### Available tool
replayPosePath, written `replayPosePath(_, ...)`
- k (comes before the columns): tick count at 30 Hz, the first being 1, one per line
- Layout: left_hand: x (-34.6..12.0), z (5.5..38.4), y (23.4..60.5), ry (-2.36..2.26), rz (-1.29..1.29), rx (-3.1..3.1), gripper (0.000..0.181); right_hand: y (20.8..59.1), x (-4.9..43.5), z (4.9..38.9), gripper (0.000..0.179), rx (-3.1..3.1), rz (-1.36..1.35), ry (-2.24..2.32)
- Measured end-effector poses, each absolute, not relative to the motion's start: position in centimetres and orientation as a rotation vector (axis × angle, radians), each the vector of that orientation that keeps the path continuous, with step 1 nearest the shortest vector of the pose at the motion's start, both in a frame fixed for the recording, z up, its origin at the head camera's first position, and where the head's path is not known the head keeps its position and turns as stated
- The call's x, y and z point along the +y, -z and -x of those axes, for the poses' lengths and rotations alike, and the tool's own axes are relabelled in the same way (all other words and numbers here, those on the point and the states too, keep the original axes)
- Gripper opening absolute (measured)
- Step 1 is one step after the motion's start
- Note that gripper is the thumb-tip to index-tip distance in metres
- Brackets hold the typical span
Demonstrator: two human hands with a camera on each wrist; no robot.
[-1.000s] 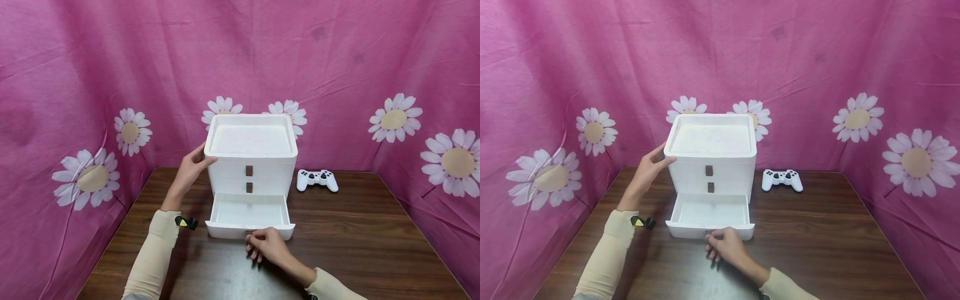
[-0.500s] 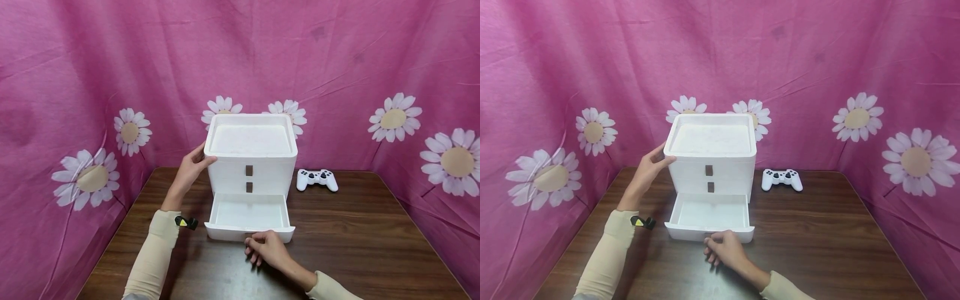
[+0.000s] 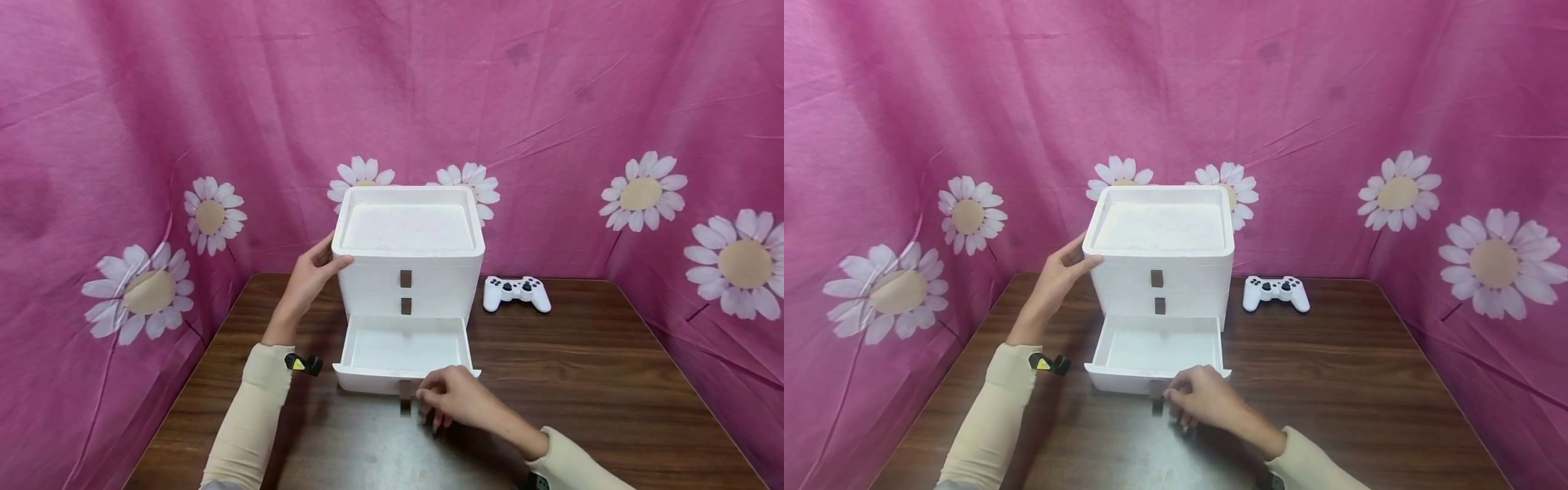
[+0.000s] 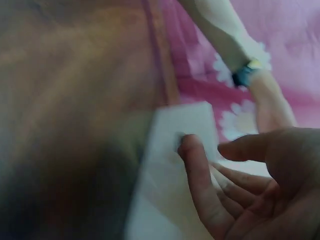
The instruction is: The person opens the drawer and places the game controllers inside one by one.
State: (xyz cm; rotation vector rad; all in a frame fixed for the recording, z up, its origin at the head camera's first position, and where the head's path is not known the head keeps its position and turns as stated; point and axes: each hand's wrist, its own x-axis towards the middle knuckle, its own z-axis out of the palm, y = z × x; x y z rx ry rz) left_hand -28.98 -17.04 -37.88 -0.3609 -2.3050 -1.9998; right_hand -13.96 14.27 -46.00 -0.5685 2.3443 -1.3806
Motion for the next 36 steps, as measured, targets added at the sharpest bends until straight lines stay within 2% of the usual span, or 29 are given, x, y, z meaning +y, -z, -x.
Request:
replayPosePath(9, -17.2, 28.9, 37.9, 1.997, 0.351, -2.31, 0.081, 42.0, 19.2, 17.5, 0.013, 2.523, 0.6, 1.272)
replayPosePath(15, -17.3, 29.0, 37.9, 1.993, 0.362, -2.307, 0.079, 40.5, 22.6, 21.4, 0.012, 2.671, 0.524, 1.186)
replayPosePath(23, -17.2, 29.0, 37.8, 1.985, 0.372, -2.308, 0.078, 39.9, 27.9, 27.3, 0.013, 2.897, 0.472, 0.949)
replayPosePath(30, -17.3, 29.1, 37.9, 1.984, 0.368, -2.299, 0.077, 40.1, 30.9, 31.2, 0.016, 3.047, 0.64, 0.649)
replayPosePath(36, -17.1, 29.1, 38.0, 1.996, 0.368, -2.311, 0.077, 41.1, 32.6, 33.2, 0.033, 3.003, 0.59, 0.578)
